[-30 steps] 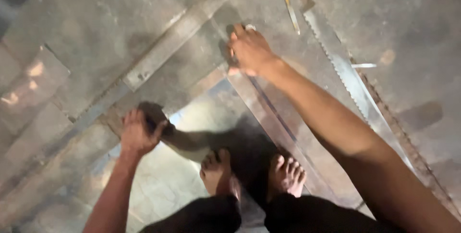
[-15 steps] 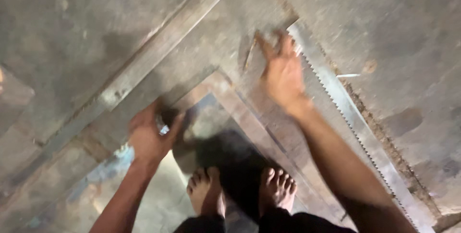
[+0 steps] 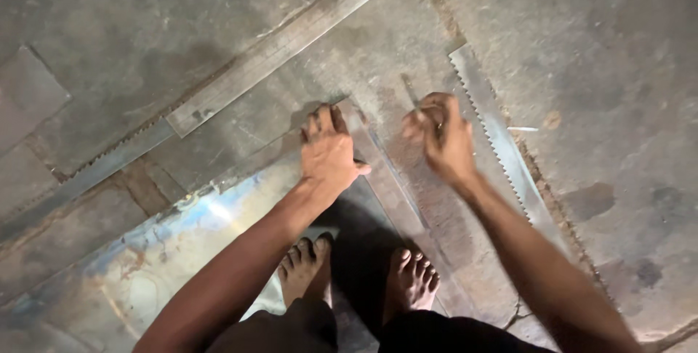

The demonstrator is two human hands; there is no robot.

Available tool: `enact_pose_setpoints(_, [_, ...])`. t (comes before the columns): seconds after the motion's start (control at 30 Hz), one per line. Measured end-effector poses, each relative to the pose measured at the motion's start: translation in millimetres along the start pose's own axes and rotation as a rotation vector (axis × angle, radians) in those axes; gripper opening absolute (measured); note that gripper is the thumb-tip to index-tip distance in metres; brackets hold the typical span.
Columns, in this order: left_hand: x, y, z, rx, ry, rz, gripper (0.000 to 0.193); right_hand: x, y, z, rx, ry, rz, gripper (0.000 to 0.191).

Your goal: The person uses a metal ruler and a pencil to draw straight lines on a large metal sheet lying on the floor. They repeatedly position the ruler at different angles and mark the sheet to create a grid pattern.

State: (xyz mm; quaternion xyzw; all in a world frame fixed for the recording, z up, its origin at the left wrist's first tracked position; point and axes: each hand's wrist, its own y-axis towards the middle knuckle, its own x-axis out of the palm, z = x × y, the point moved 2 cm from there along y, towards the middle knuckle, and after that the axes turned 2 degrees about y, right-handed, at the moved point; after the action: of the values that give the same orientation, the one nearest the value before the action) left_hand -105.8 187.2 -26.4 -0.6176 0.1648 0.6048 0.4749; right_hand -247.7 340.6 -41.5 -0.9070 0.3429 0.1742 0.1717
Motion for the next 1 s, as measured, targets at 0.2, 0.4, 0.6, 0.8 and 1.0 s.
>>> enact_pose_setpoints(0.2, [-4.1, 9.3, 3.4, -0.022, 0.006, -0.168, 0.116, 25.7, 0.9, -3.2, 0.229, 0.716, -0.327, 0.032])
enact_pose_setpoints(0.4, [-5.1, 11.1, -0.5, 0.000, -0.065, -0.172, 0.092, 35.5, 10.6, 4.9, 0.423, 0.512, -0.338, 0.028])
enact_pose_setpoints(0.6, [-8.8, 14.6, -0.6, -0.006, -0.060, -0.103, 0.127, 46.9, 22.7, -16.3, -0.185, -0.551, -0.317, 0.050])
enact_pose_setpoints(0.8, [-10.4, 17.1, -0.8, -0.029, -0.043, -0.220, 0.108, 55.8, 40.6, -41.0, -0.358, -0.603, -0.388, 0.070])
enact_pose_setpoints(1.0, [-6.0, 15.1, 4.8, 0.022, -0.024, -0.143, 0.109, 62.5, 59.0, -38.6, -0.165, -0.719, -0.590, 0.054])
